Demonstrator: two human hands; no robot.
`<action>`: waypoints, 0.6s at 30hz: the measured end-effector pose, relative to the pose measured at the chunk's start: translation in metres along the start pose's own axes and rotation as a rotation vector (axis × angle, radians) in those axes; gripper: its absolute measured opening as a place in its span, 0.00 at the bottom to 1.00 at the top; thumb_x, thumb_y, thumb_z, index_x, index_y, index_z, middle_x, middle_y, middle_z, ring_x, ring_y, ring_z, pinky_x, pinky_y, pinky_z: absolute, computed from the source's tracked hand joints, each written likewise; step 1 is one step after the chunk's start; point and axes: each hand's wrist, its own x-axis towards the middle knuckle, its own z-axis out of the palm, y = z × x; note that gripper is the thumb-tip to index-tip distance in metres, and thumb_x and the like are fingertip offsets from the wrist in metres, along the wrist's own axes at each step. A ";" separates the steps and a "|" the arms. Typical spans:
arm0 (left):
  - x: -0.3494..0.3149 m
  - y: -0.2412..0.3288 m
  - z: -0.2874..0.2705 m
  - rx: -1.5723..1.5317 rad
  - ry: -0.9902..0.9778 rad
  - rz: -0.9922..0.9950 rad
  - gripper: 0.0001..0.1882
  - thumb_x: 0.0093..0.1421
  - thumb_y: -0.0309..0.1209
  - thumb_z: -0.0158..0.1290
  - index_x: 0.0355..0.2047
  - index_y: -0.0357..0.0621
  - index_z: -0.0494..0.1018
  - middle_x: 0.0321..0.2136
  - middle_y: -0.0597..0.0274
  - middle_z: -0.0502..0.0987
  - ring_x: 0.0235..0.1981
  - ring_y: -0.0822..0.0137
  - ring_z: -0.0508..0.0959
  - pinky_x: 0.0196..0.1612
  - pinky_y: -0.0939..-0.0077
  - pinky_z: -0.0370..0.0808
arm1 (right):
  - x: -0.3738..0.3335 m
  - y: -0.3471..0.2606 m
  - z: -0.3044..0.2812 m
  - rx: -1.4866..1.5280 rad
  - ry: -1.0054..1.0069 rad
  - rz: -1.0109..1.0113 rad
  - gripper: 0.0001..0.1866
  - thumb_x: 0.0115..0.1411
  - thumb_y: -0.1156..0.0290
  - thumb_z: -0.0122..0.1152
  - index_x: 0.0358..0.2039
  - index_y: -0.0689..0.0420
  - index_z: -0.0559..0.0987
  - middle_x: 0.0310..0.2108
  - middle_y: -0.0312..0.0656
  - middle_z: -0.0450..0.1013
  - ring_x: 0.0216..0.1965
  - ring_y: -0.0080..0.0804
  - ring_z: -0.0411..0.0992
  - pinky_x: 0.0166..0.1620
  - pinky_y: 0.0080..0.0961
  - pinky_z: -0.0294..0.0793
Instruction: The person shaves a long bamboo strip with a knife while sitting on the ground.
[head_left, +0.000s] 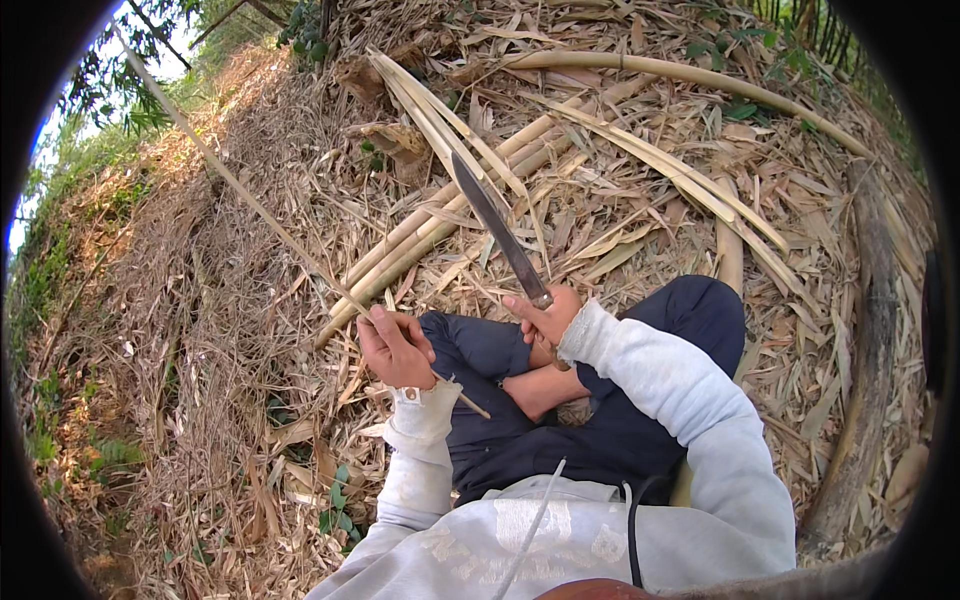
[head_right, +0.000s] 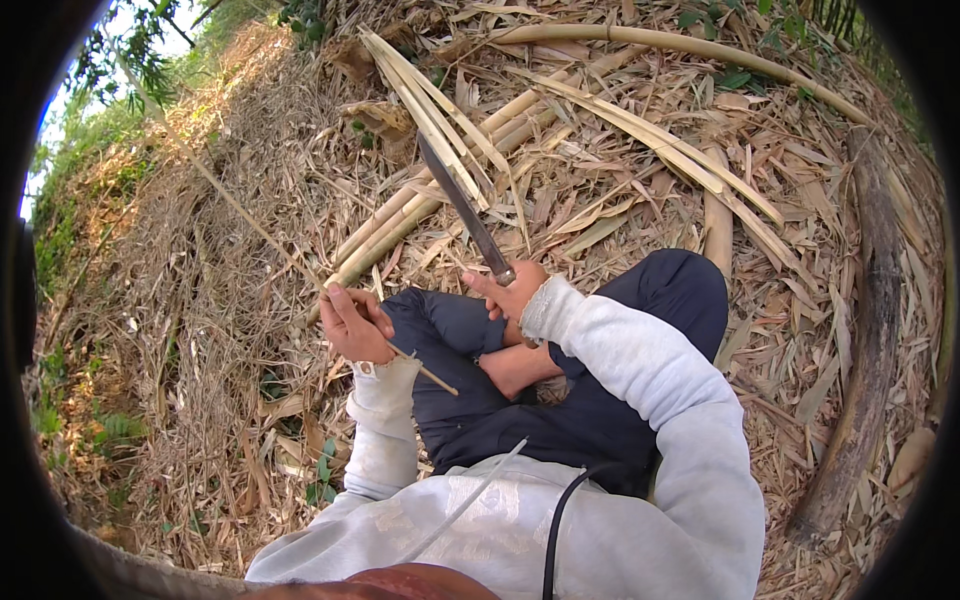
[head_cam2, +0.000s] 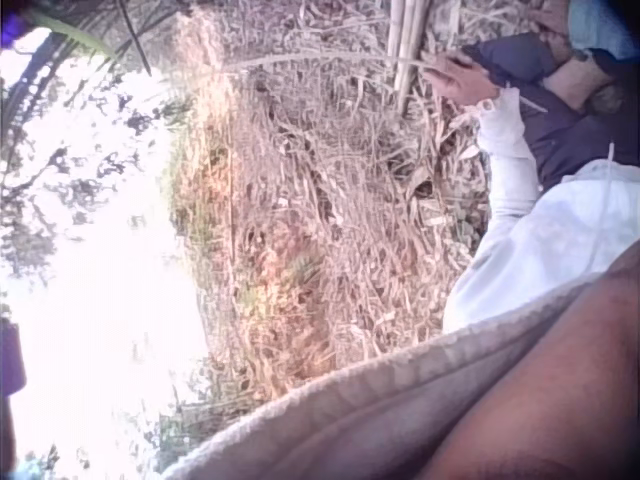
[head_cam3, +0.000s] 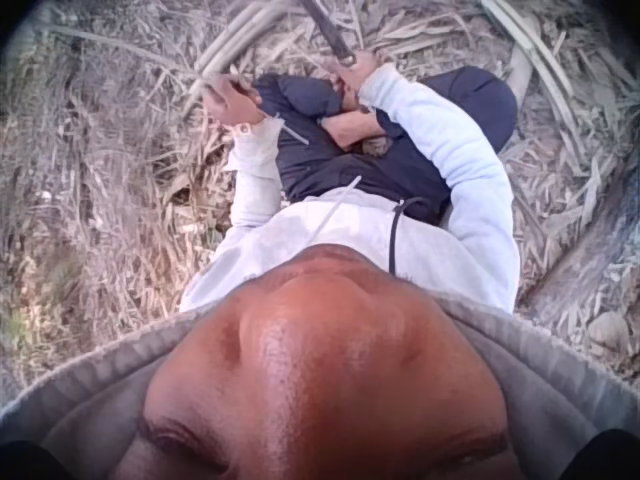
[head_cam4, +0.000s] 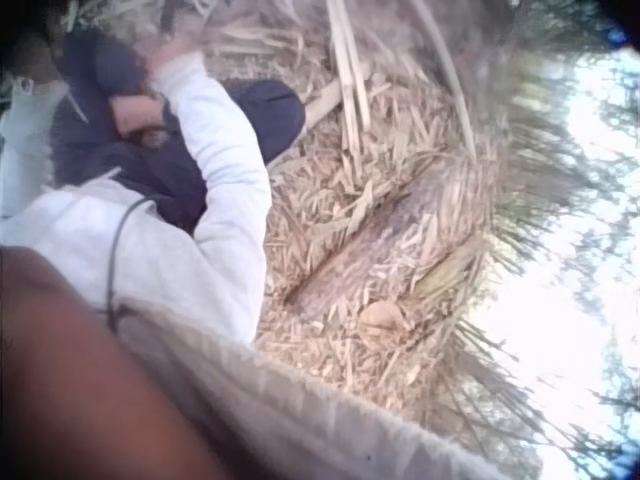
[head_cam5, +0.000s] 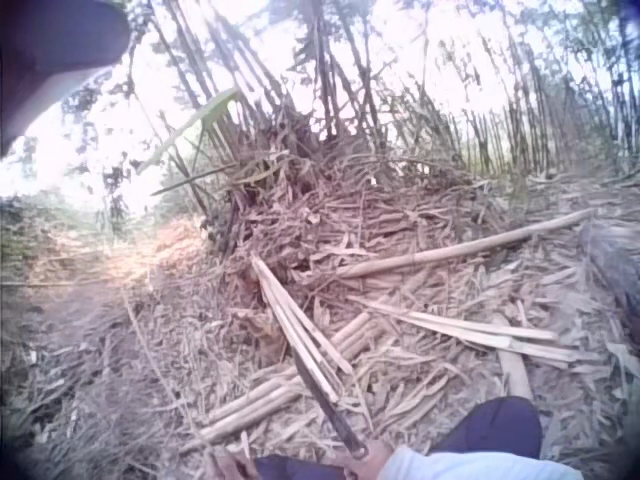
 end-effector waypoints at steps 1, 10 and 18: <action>0.005 0.000 0.011 0.005 0.018 0.048 0.20 0.71 0.45 0.38 0.28 0.43 0.60 0.14 0.64 0.65 0.07 0.78 0.61 0.10 0.86 0.60 | -0.005 0.007 0.008 0.055 -0.029 0.002 0.27 0.53 0.44 0.67 0.22 0.57 0.72 0.18 0.36 0.73 0.22 0.20 0.75 0.25 0.20 0.75; -0.020 -0.020 0.019 -0.166 0.417 0.075 0.25 0.68 0.56 0.35 0.31 0.45 0.56 0.16 0.58 0.65 0.10 0.70 0.67 0.14 0.79 0.70 | -0.006 0.016 0.005 0.034 -0.243 0.031 0.22 0.49 0.58 0.75 0.23 0.55 0.69 0.27 0.41 0.77 0.31 0.26 0.78 0.31 0.23 0.78; -0.023 -0.039 -0.041 0.079 0.058 -0.043 0.27 0.72 0.49 0.32 0.31 0.37 0.69 0.20 0.55 0.76 0.17 0.69 0.76 0.19 0.78 0.73 | -0.005 0.031 0.007 0.297 -0.319 0.028 0.16 0.53 0.78 0.70 0.26 0.55 0.67 0.28 0.46 0.77 0.28 0.31 0.79 0.29 0.23 0.78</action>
